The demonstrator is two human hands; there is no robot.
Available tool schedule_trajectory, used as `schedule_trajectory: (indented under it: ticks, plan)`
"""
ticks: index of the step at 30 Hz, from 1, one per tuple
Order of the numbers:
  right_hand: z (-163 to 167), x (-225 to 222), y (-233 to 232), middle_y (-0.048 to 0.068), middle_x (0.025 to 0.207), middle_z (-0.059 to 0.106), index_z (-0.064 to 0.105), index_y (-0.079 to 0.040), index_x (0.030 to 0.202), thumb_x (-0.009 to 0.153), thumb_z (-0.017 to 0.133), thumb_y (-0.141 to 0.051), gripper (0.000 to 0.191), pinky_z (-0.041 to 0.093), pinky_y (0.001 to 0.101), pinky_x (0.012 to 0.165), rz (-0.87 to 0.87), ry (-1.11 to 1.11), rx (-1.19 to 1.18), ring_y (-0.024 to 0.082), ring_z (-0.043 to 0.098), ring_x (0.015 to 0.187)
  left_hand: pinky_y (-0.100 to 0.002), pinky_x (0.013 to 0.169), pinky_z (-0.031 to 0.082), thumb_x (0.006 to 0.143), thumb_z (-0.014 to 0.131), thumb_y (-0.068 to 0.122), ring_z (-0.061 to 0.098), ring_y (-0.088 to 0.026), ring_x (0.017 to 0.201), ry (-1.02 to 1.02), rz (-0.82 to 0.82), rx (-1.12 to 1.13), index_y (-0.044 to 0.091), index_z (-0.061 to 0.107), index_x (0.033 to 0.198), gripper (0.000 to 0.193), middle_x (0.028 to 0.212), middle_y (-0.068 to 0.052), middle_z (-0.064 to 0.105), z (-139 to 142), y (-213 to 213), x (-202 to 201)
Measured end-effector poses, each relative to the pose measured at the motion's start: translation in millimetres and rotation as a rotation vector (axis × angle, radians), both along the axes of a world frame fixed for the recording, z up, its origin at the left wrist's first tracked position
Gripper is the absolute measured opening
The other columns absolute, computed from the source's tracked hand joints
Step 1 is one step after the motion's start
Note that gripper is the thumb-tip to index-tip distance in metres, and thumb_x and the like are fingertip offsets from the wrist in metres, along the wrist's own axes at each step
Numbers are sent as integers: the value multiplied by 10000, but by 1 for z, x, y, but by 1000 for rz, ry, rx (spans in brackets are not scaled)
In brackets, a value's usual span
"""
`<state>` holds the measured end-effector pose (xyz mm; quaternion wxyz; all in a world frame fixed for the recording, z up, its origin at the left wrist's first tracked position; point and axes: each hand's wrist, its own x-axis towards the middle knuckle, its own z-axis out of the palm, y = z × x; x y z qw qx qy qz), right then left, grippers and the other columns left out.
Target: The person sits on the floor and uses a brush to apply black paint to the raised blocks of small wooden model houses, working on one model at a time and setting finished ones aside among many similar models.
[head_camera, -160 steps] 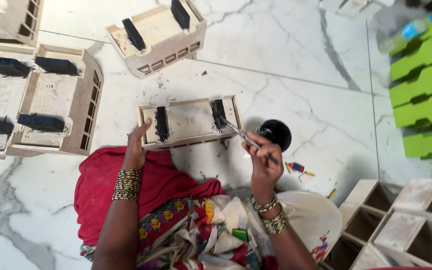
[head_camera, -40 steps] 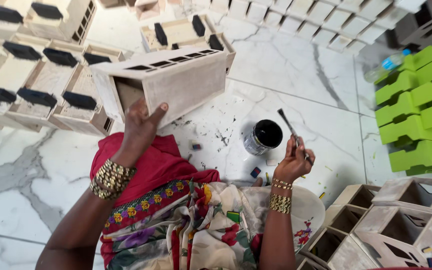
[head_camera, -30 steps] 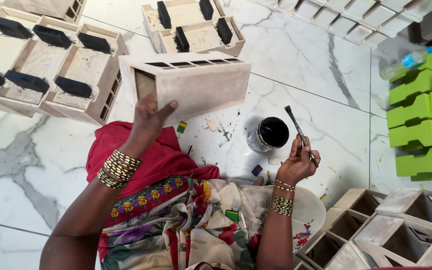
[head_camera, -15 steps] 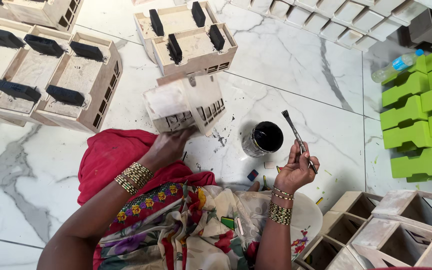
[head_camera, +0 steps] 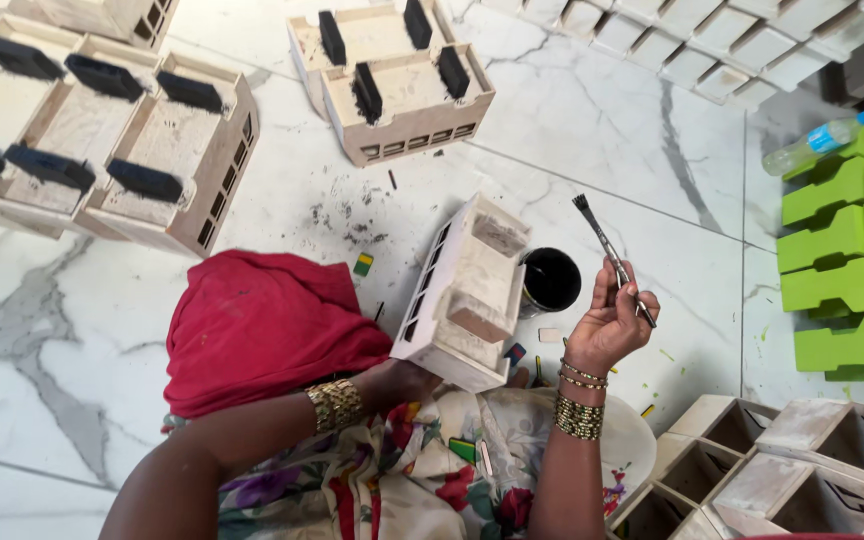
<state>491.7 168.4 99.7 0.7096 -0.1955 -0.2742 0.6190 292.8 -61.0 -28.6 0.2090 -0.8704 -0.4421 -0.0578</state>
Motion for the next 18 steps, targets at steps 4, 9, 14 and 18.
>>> schedule_trajectory:
  ticks: [4,9,14,18]
  plan:
    - [6,-11,-10,295,1303,648,566,-52,1001,1005,631,48,120,599,446,1075,125,45,-19,440,651,1266,-446,982,537,945,575,201,667,-249,1122,-214,29,246,32,615,1336,427,1212,-93,676,-16,4,28]
    - [15,-50,-32,277,1312,649,603,-58,998,986,638,55,119,577,467,1106,318,116,-70,449,619,1287,-420,978,591,818,590,223,704,-264,1158,-107,61,183,58,587,1379,585,1264,-128,697,-9,-5,44]
    - [16,-58,-36,281,1325,648,610,-56,990,981,624,59,116,559,476,1104,393,152,-104,456,608,1293,-378,801,591,929,630,131,704,-212,896,-944,-192,-1118,16,686,1284,378,1081,-146,764,31,-43,-16]
    - [13,-40,-22,262,1336,642,594,-38,995,1034,613,47,94,543,461,1167,295,115,-47,435,595,1348,-337,706,638,886,714,172,776,-143,787,-1465,265,-1042,0,722,1102,276,893,-118,810,42,-25,-85]
